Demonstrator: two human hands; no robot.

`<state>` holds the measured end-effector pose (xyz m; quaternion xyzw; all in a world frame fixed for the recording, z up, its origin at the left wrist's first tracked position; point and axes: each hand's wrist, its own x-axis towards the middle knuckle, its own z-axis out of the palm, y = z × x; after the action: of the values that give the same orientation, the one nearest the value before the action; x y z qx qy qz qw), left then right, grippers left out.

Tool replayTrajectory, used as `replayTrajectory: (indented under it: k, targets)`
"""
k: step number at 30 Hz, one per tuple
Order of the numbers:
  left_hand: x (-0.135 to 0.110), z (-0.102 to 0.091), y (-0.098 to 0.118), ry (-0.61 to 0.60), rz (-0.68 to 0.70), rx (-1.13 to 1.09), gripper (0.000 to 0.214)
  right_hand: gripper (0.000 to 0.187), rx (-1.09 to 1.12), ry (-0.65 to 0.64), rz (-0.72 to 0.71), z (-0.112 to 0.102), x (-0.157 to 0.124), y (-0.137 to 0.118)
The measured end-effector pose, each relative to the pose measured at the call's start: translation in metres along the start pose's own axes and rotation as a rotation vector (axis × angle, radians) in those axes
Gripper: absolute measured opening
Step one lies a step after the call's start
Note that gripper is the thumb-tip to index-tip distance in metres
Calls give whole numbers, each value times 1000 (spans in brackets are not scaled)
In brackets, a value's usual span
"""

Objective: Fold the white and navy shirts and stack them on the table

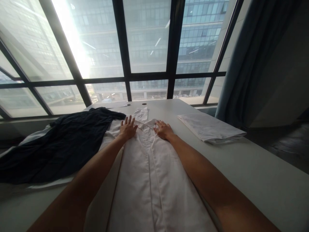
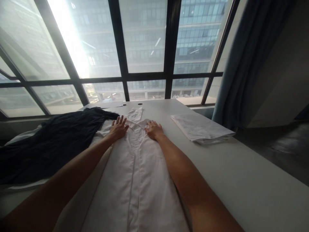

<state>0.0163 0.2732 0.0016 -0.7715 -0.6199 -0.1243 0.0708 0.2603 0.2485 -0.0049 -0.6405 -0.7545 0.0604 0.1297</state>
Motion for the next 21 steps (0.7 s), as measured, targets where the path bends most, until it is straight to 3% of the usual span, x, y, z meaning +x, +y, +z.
replayTrajectory:
  k: [2,4,6,11,14,17,19,21]
  targets:
    - [-9,-2,4,-23,-1,-27,65,60,-8,33,-20,1,0,1]
    - [-18,-1,5,-176,31,-68,69,58,-3,-14,-21,0,3,1]
    - [-25,2,5,-255,64,-82,75,58,-20,-67,-5,-2,7,-1]
    - [-21,4,3,-242,26,-65,73,54,-176,28,-6,-12,6,-15]
    - [-13,1,0,-214,-10,-53,72,55,-135,54,-88,-17,-19,-27]
    - [-13,-7,0,-102,-68,-30,69,60,-86,-40,-155,-18,-59,-35]
    - [-22,-14,4,-44,-108,-8,63,66,-81,-126,-168,-17,-85,-37]
    - [-39,-22,11,-61,-97,-16,61,70,-79,-188,-164,-16,-103,-37]
